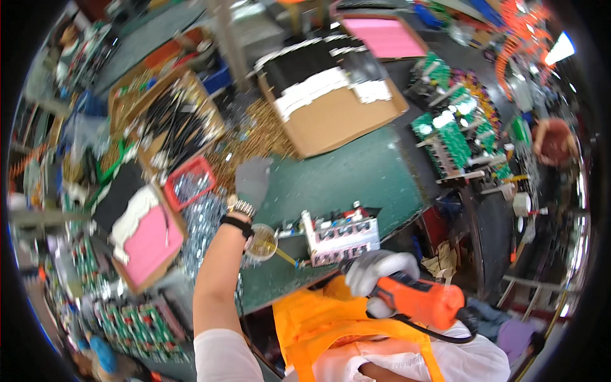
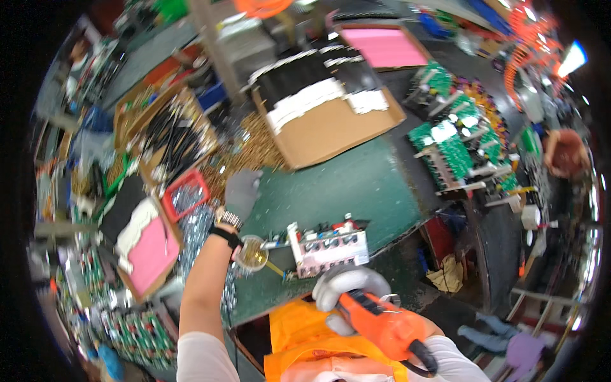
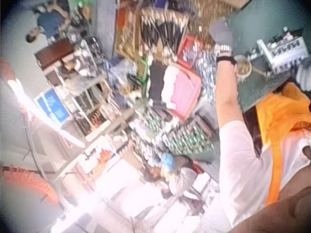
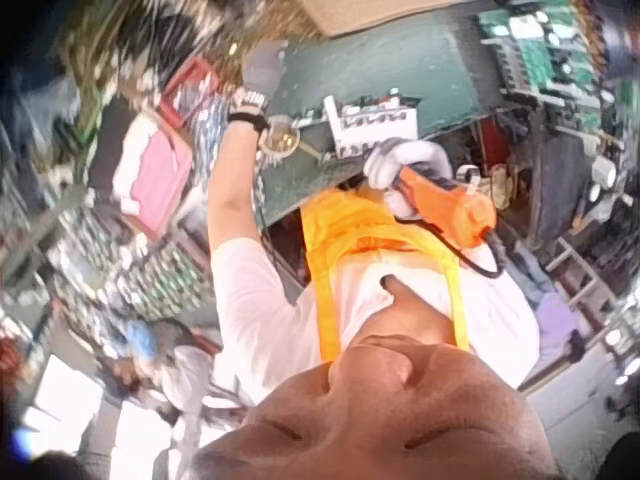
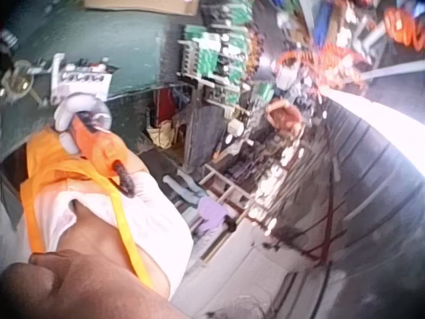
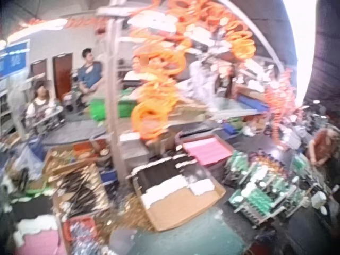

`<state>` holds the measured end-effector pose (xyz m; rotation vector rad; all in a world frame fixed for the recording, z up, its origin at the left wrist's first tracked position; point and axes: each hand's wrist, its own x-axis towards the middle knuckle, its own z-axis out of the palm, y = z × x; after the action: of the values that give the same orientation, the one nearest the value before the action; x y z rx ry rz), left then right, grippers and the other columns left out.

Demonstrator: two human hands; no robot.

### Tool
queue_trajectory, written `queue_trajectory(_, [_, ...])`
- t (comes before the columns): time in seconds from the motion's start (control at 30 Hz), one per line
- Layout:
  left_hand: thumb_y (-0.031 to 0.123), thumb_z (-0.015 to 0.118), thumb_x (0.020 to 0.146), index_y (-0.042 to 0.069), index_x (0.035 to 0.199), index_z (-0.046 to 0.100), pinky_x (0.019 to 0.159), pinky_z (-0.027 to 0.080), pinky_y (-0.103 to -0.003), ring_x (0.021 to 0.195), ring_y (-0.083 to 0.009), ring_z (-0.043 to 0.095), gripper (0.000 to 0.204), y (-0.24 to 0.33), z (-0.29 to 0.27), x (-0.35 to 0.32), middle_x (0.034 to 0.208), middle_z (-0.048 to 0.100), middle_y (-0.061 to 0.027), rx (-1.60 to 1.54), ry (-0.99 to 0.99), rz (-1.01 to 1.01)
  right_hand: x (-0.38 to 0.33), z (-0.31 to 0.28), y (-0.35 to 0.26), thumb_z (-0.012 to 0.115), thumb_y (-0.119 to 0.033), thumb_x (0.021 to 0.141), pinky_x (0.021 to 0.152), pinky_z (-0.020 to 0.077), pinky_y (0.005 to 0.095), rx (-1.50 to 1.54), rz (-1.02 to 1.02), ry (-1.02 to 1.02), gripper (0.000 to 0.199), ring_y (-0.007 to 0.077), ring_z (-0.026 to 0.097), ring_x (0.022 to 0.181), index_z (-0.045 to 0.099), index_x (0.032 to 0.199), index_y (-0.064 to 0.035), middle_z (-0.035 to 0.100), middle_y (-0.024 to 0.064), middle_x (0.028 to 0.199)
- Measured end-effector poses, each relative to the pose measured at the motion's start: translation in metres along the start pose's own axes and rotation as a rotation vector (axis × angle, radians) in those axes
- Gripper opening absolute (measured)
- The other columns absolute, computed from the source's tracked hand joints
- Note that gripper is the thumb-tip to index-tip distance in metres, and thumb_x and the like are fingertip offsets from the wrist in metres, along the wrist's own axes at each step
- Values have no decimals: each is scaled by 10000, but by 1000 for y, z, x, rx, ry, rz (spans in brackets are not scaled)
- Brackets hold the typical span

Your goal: Using an electric screwdriver to attach components and fasteners to circuit boards on an assembly line.

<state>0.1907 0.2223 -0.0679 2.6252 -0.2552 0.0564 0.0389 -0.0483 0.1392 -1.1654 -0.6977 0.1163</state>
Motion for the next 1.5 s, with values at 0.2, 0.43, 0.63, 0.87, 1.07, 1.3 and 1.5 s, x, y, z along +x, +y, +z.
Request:
queue_trajectory(0.2, [94,655,750,131,799,668,721,505,-453,852,-334,640,62,-14,30,25,862,638,-131,324,-77,37,-32,11,-33,661,-73,907,758,520,320,352,318,294,393,197,613,883,542,1277,-14,623,110,983])
queue_trajectory(0.43, [224,864,639,98,895,666,760,528,-428,867,-310,659,347,-33,40,13,884,660,-111,586,-91,34,-57,-3,1,579,-49,969,732,515,264,87,175,285,296,182,636,887,555,1261,-7,636,88,978])
queue_trajectory(0.63, [190,811,692,54,846,632,699,529,-397,748,-303,649,273,-37,31,16,802,640,-111,466,-219,-148,-57,-1,1,630,-38,927,874,525,273,111,182,330,302,172,628,1002,584,1224,-14,642,72,1040])
queue_trajectory(0.87, [-25,641,722,-11,965,674,629,463,-286,678,-127,552,245,3,-19,-16,833,648,-82,-738,131,-343,-47,-11,-21,686,-59,870,936,470,247,690,370,515,337,133,621,970,581,1187,-12,648,55,1051])
queue_trajectory(1.07, [156,602,902,9,1067,666,813,498,-338,886,-211,624,231,130,-106,-104,1000,677,-103,-551,-149,-110,-39,-17,-36,578,-95,924,940,494,261,794,-7,245,353,129,555,1037,503,1263,-28,567,76,1098])
queue_trajectory(1.3, [100,680,839,29,950,714,634,454,-299,708,-136,549,136,180,-105,-157,757,616,-1,-936,-458,-429,-29,3,-44,675,-49,862,805,449,360,682,-39,228,554,156,555,850,447,1367,-37,588,51,904])
queue_trajectory(1.5, [141,735,827,29,915,693,696,476,-301,757,-151,574,148,179,-105,-172,793,643,-27,-890,-351,-311,-36,10,-38,674,-44,866,823,446,374,788,100,218,551,160,552,862,447,1368,-29,581,48,895])
